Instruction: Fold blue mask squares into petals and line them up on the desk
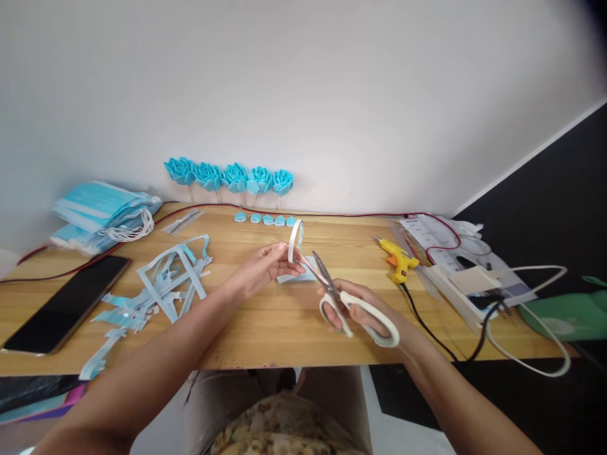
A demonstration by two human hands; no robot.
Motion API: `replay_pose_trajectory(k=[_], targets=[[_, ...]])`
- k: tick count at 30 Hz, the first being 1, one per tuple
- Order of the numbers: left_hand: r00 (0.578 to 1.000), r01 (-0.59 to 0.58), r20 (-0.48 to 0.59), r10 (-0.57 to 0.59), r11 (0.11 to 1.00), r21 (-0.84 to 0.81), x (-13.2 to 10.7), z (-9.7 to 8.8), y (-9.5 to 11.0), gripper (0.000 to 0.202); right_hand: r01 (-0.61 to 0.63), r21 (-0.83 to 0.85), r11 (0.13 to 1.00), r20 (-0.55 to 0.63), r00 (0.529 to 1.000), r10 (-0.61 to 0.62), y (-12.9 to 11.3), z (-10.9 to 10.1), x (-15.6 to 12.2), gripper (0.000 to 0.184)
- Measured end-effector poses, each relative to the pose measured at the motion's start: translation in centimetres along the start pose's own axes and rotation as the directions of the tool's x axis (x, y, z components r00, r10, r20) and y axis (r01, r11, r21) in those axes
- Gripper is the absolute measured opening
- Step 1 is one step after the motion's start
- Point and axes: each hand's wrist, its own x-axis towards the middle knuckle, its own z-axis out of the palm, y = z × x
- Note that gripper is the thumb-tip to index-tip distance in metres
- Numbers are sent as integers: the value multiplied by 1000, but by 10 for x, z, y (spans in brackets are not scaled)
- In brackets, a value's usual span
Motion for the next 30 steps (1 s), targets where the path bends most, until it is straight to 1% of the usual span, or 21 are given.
replay_pose_trajectory(k=[5, 10, 15, 20, 27, 30], targets=[[1000, 15, 16, -16, 998, 57, -1, 3, 0, 47, -78, 14, 997, 46, 996, 77, 4, -4, 7, 57], [998, 25, 53, -32, 991, 133, -3, 4, -1, 46, -86, 53, 995, 49, 995, 84, 2, -4, 13, 58], [995, 30, 82, -49, 975, 220, -4, 2, -3, 47, -71, 84, 994, 60, 996, 66, -1, -3, 21, 59], [993, 18, 106, -47, 964, 267, -4, 2, -2, 45, -14, 149, 989, 56, 998, 5, 2, -1, 23, 55], [989, -5, 139, -50, 929, 370, -5, 5, 1, 42, 3, 252, 968, -3, 1000, -2, 5, 0, 22, 53], [986, -19, 162, -44, 930, 367, -6, 7, 3, 40, 1, 291, 957, -21, 1000, 5, 4, 1, 22, 53]])
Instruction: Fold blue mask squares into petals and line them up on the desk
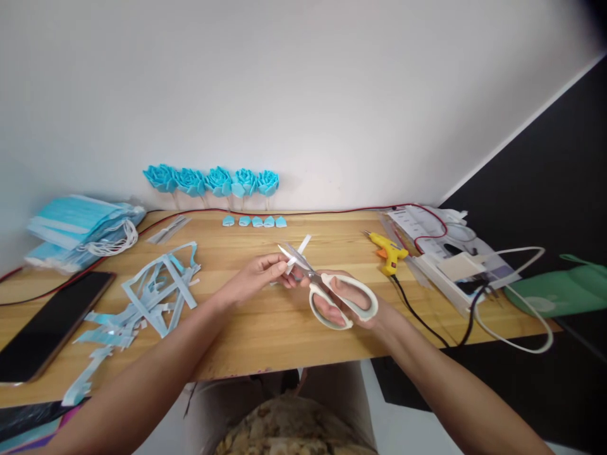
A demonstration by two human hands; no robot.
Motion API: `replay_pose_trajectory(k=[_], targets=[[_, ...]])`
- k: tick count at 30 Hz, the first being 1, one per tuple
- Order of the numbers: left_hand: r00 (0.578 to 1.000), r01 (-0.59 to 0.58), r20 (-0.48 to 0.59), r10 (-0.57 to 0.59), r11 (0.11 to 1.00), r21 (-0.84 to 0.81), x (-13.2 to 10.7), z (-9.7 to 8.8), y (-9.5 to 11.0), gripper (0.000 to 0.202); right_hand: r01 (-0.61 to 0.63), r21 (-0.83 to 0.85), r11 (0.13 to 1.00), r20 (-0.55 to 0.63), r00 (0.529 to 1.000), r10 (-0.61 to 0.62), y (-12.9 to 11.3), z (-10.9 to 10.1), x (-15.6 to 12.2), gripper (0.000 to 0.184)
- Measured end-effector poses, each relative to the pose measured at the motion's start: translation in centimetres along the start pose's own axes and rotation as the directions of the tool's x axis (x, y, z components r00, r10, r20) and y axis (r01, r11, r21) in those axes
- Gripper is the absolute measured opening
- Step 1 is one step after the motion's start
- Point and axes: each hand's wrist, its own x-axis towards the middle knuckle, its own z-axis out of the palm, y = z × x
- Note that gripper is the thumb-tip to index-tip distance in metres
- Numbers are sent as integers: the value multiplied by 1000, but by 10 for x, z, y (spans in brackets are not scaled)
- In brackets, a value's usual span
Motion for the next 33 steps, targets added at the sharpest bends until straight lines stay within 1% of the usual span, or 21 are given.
replay_pose_trajectory(k=[7, 9, 11, 13, 14, 16, 18, 19, 21, 24, 27, 29, 33], targets=[[996, -4, 87, 6, 1000, -22, -3, 1, 8, 36, 12, 58, 998, -24, 1000, -11, 1, -1, 1, 55], [997, 3, 79, -2, 1000, -15, -3, 0, 8, 35, 32, 65, 997, -39, 999, -29, 1, -3, 1, 55], [1000, 20, 11, -20, 1000, 23, -2, -2, 6, 32, 49, 35, 998, -37, 998, -48, 2, -3, 0, 56], [995, 40, -92, -34, 997, 61, -1, -2, 4, 32, 36, -27, 999, -6, 999, -37, 2, 1, 0, 59], [989, 51, -146, -40, 996, 69, 0, -2, 3, 32, 12, -65, 998, 19, 1000, -11, 2, 4, -1, 60], [971, 62, -235, -46, 996, 60, 1, -2, 2, 33, -81, -152, 985, 68, 993, 92, 2, 13, -1, 58], [955, 53, -293, -47, 998, 14, 1, -2, 3, 33, -168, -244, 955, 104, 975, 198, 3, 22, -3, 52], [951, 45, -307, -48, 999, -17, 2, -2, 3, 34, -188, -272, 944, 121, 966, 227, 3, 25, -4, 51], [950, 29, -308, -51, 997, -77, 3, -2, 2, 36, -181, -273, 945, 139, 964, 225, 4, 26, -6, 55], [956, 39, -285, -67, 994, -103, 3, -4, 0, 41, -93, -209, 973, 118, 986, 120, 4, 15, -9, 63], [962, 36, -265, -66, 992, -118, 4, -4, -2, 46, -18, -183, 983, 97, 995, 36, 2, 2, -10, 64], [968, 39, -242, -70, 991, -131, 4, -3, -3, 48, -6, -187, 982, 81, 996, 22, 0, -2, -11, 63], [979, 64, -185, -89, 989, -135, 3, -3, -2, 50, -8, -180, 984, 67, 998, 21, 0, -4, -12, 61]])
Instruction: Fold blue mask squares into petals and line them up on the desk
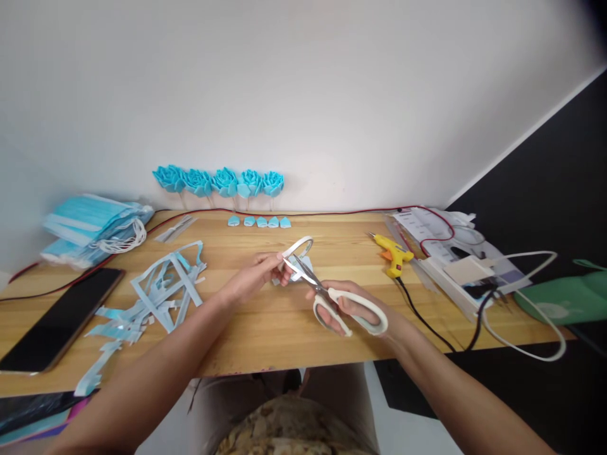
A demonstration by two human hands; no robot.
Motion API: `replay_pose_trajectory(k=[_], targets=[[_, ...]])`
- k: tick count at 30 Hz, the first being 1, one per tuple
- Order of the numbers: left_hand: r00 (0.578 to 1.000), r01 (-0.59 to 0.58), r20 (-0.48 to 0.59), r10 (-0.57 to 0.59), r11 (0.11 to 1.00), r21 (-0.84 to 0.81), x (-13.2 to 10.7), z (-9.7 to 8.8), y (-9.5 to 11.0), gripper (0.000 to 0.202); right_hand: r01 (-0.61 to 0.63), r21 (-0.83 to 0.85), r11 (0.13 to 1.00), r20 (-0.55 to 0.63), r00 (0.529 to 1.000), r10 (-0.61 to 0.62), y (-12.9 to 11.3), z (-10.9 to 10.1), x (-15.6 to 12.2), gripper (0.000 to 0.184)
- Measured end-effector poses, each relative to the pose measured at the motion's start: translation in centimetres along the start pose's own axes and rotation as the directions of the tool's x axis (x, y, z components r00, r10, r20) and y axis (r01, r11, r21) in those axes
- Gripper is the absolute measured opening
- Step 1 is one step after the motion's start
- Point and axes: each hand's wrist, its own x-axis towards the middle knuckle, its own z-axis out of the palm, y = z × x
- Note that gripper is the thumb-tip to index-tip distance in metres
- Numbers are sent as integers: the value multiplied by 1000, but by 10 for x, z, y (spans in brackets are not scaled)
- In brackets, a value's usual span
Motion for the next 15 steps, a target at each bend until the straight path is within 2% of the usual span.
replay_pose_trajectory(k=[7, 15], targets=[[998, -28, 57, 28, 1000, -5, -2, 0, 0, 47, 39, 46, 998, 12, 999, -39, 8, -5, 1, 58], [997, -41, 64, 34, 993, 112, -3, -3, -4, 45, 57, 85, 995, 6, 998, -58, 5, -1, 3, 58]])
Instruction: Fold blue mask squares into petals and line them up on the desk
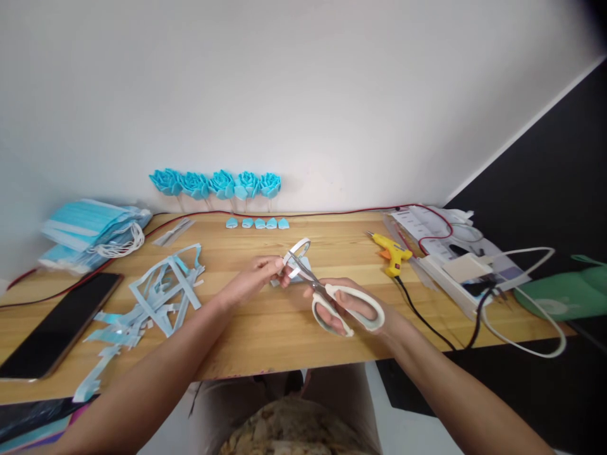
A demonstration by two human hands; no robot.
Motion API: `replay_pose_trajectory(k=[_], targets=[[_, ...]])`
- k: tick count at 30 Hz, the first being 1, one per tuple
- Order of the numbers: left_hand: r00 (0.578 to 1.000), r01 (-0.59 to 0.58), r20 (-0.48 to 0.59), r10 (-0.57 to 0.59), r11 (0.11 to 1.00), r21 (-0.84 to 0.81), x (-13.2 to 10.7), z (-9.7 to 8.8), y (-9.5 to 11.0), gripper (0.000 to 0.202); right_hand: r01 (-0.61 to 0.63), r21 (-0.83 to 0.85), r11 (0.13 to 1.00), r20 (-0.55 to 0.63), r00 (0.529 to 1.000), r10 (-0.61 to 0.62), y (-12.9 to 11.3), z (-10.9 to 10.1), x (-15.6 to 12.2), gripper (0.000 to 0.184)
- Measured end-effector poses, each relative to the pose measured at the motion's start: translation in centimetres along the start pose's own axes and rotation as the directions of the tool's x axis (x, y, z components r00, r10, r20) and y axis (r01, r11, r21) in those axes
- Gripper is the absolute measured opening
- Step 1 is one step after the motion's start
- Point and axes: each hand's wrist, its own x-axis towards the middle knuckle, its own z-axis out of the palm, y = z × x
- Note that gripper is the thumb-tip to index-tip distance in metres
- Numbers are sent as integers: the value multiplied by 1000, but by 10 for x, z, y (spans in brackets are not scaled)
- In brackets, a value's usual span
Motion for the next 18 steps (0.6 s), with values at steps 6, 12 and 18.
replay_pose_trajectory(k=[6, 12, 18], targets=[[1000, -6, 8, 6, 998, 67, -1, -2, 0, 46, -43, 95, 995, -59, 997, 48, 7, 1, -1, 58], [999, -42, -14, 42, 999, 9, -1, 0, 7, 36, -42, 228, 973, -106, 992, 68, 3, 6, -3, 53], [995, -47, -83, 58, 991, 125, -3, 2, 13, 37, -47, 296, 954, -159, 982, 98, 2, 6, -7, 53]])
